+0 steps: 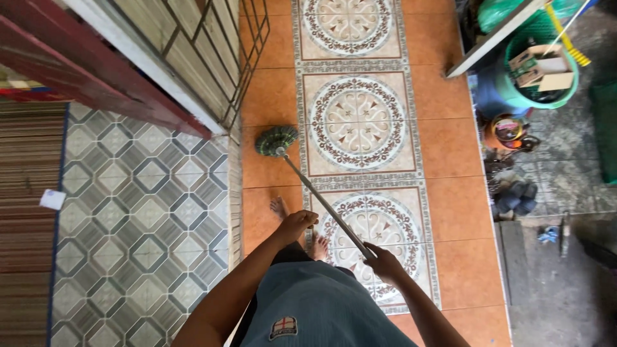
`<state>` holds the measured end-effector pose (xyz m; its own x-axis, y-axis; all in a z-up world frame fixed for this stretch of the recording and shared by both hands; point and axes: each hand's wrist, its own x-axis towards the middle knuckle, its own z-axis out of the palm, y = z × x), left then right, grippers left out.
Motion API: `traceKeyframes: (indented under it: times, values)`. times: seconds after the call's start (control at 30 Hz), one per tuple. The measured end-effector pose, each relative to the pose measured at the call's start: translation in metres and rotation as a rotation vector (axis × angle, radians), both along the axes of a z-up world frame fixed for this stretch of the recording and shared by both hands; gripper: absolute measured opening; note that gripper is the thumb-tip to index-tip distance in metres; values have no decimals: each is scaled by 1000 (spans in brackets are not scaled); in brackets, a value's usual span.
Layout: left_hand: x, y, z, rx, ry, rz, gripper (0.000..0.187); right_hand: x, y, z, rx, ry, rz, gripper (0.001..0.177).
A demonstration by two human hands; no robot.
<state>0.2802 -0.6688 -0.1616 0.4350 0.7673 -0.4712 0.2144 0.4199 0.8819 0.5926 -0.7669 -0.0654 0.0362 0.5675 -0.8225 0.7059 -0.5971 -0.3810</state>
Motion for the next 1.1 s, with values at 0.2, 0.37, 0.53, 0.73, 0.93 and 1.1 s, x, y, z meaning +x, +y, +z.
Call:
traceKeyframes:
  times: [0.2, 0.37, 0.53, 0.73, 0.93, 1.1]
  values:
    - [-36, -6, 30, -46, 75, 106, 49, -54, 24, -28, 272, 44, 71, 58]
    - [-72, -9, 35, -116, 114, 189, 52, -86, 74, -35, 300, -39, 287, 62]
    - [-119, 1, 16, -124, 110, 263, 49, -117, 134, -27, 244, -21, 180, 59]
    - [-191, 44, 3, -207, 22, 413, 42, -192, 220, -86, 354, 87, 72, 54]
    - [-267, 78, 45, -178, 117, 445, 40, -302, 315, -107, 354, 143, -71, 49]
    - [-328, 86, 29, -215, 145, 409, 41, -354, 366, -89, 338, 28, 24, 34]
